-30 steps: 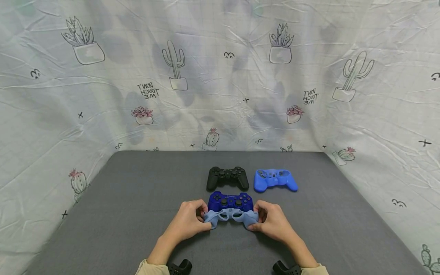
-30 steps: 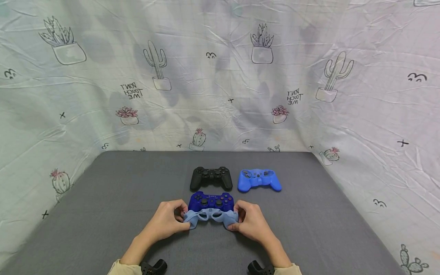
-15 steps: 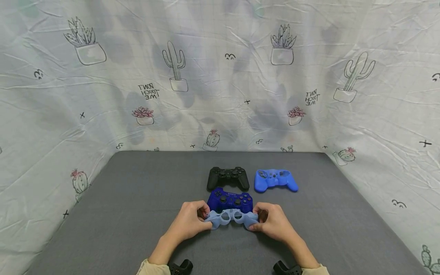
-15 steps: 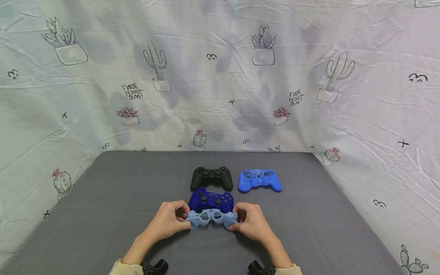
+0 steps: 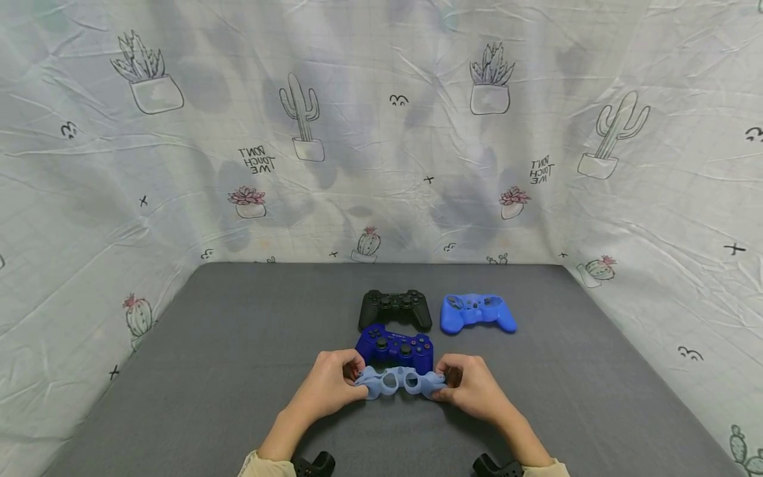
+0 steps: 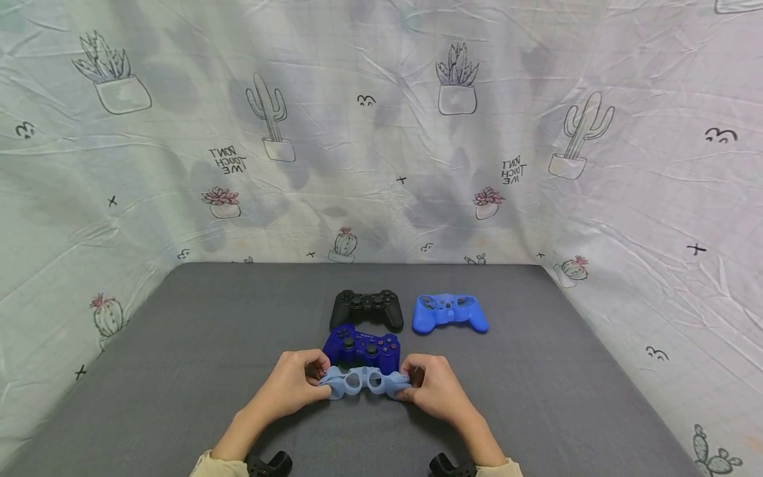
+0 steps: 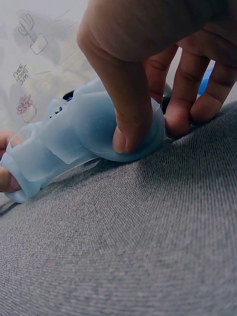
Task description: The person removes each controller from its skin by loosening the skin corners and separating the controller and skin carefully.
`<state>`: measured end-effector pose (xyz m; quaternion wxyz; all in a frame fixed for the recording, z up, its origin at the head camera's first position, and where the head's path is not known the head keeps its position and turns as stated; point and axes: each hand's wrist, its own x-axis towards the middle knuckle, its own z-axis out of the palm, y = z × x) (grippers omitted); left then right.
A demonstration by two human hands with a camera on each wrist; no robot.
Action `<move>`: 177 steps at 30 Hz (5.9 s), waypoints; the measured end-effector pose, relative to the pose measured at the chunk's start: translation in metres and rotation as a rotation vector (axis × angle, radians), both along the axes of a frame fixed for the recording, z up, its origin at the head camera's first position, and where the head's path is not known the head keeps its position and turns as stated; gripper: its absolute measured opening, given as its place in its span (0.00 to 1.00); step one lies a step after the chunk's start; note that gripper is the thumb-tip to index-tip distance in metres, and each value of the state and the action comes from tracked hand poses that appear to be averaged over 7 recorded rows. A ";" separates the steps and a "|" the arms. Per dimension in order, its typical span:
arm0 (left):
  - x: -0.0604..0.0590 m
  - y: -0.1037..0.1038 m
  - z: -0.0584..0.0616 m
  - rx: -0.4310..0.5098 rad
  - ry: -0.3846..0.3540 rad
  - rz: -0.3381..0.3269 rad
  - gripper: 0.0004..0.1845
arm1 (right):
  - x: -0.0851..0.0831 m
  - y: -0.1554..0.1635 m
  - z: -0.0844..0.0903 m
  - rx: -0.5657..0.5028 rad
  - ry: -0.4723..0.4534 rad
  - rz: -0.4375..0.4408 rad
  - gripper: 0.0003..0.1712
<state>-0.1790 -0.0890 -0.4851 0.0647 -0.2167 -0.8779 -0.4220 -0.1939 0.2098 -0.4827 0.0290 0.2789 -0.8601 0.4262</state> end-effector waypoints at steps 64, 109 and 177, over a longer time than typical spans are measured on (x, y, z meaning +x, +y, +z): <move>0.006 0.022 0.008 0.591 -0.223 -0.192 0.24 | 0.002 0.017 0.021 -0.375 -0.212 0.291 0.25; 0.007 0.019 0.010 0.676 -0.236 -0.179 0.22 | 0.003 0.009 0.014 -0.487 -0.364 0.230 0.26; 0.012 0.111 0.047 0.876 -0.585 -0.141 0.16 | -0.008 0.119 0.062 -0.557 -0.762 0.101 0.12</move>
